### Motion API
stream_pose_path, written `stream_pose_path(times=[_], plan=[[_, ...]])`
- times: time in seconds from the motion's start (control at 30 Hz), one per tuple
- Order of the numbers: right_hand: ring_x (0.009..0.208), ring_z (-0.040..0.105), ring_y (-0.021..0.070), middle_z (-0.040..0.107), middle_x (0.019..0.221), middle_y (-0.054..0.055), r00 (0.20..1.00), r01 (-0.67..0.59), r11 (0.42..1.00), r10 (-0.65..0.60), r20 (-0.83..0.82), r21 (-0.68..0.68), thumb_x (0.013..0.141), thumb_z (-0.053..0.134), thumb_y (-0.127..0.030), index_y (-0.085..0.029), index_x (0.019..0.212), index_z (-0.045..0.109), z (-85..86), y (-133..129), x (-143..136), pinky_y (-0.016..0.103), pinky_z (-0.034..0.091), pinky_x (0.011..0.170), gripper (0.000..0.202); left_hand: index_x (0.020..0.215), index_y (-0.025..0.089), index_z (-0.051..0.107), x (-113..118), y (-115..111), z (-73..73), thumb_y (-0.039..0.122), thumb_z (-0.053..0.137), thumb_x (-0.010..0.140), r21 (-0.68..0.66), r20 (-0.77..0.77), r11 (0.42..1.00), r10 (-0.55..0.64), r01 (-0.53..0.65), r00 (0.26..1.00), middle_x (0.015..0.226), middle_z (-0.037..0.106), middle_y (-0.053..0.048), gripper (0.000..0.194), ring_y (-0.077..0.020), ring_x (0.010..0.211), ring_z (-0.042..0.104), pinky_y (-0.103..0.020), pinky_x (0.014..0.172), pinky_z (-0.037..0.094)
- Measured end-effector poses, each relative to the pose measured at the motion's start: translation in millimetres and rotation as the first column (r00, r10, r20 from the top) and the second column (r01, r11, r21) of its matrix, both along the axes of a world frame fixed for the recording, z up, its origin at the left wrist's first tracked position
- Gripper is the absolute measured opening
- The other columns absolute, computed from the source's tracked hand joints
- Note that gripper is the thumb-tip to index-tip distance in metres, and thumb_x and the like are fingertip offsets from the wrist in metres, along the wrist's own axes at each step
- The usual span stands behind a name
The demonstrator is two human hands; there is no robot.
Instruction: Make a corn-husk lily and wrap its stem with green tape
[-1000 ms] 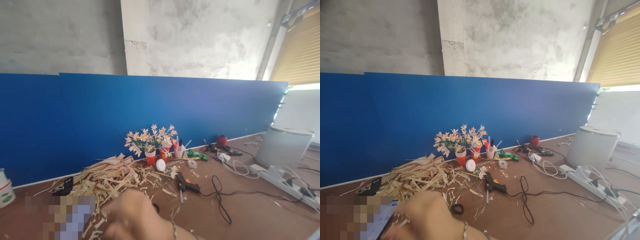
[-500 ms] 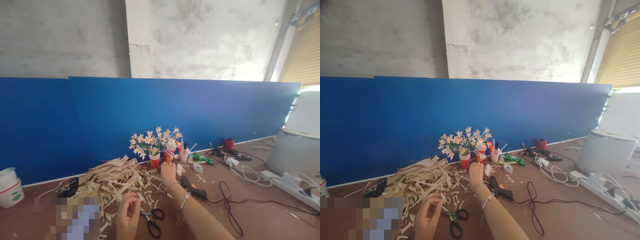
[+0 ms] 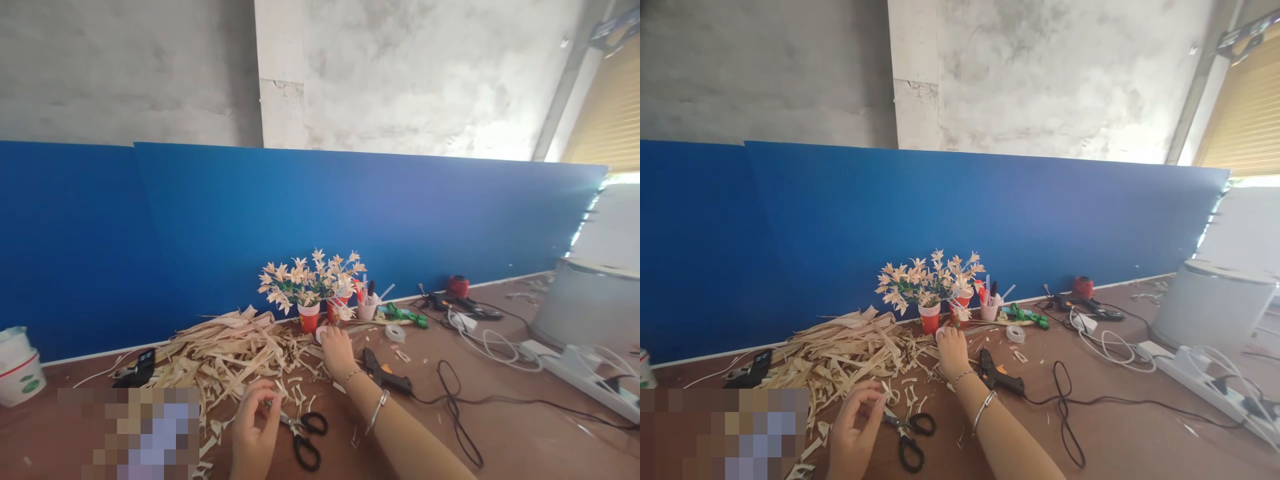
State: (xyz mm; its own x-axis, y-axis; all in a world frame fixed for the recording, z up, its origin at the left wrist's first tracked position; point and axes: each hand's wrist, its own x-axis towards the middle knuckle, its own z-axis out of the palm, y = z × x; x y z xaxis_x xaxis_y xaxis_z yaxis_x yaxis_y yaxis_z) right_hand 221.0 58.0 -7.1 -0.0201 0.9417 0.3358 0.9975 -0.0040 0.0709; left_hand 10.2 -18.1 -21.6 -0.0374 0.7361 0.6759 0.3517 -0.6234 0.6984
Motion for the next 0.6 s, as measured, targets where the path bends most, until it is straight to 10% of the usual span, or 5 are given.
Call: stream_pose_path(times=[0.6], plan=[[0.089,0.055,0.0178,0.063,0.095,0.006,0.951,-0.158,0.987,0.158,-0.264,0.023,0.073,0.043,-0.006,-0.019,0.097,0.060,9.8,-37,-34,0.026,0.039,0.076,0.032,0.066,0.019,0.058,1,2,-1.7,0.028,0.062,0.071,-0.199,0.205,0.970,-0.100,0.141,0.974,0.089,0.059,-0.007,0.011,-0.0213,0.085,0.056,-0.025,0.067,0.044]])
